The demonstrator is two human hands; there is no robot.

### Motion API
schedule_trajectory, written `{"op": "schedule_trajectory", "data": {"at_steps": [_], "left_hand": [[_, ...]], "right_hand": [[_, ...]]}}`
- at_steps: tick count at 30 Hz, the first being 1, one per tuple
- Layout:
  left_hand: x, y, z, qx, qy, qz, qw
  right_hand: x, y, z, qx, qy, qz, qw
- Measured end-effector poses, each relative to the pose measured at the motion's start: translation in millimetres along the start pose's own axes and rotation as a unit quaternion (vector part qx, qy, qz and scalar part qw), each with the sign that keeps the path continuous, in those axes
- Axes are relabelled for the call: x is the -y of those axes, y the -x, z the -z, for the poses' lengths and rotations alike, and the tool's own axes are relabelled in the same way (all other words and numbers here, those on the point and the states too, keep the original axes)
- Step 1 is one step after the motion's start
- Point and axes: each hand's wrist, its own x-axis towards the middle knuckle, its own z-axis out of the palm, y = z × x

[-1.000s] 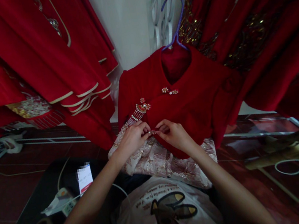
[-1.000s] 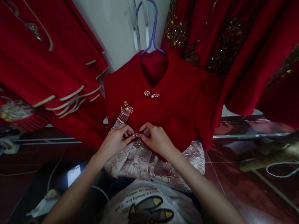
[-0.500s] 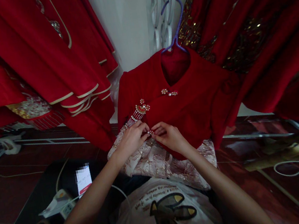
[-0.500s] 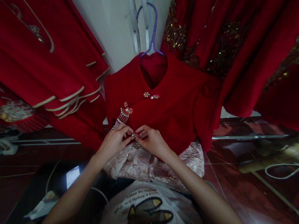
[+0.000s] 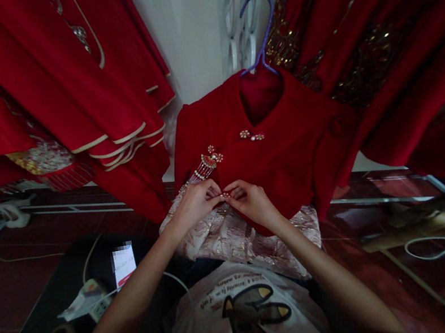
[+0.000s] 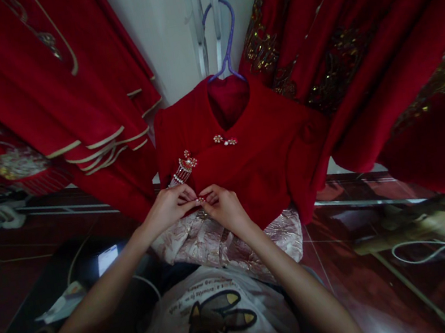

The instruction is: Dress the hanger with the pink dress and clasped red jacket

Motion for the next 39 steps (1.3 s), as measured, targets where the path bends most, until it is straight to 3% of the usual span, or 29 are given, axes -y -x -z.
{"op": "schedule_trajectory", "data": {"at_steps": [11,16,20,23,29,32,36,39], "left_hand": [[-1.3,0.6,-1.0,-0.014,-0.004,-0.017,1.000],[-5.8,1.6,1.5,0.008,-0.001,-0.046,0.999],[-11.8,-11.3,21.0,-0.094,-0.054,-0.093,0.990],[-15.2,-29.5,42.3,-0.142,-0.167,-0.131,0.967],[-24.5,-56.5,69.1,-0.064,-0.376,-0.199,0.903],[-32.7,-62.2,73.7,-0.037,-0.400,-0.223,0.888],[-38.1,-70.5,77.4,0.019,-0.374,-0.243,0.895],[-34.8,-77.6,79.2,0.025,-0.392,-0.243,0.887]], "right_hand": [[3.3,0.7,0.8,0.002,0.003,0.010,1.000],[5.0,0.2,12.9,0.051,0.009,-0.001,0.999],[10.8,2.4,33.8,0.116,0.006,-0.009,0.993],[18.8,5.1,46.2,0.127,-0.004,-0.007,0.992],[27.6,8.3,49.9,0.113,-0.009,-0.001,0.994],[26.9,8.8,48.0,0.118,-0.008,0.004,0.993],[26.3,9.2,47.9,0.122,-0.012,0.008,0.992],[27.0,9.3,48.9,0.121,-0.015,0.007,0.992]]}}
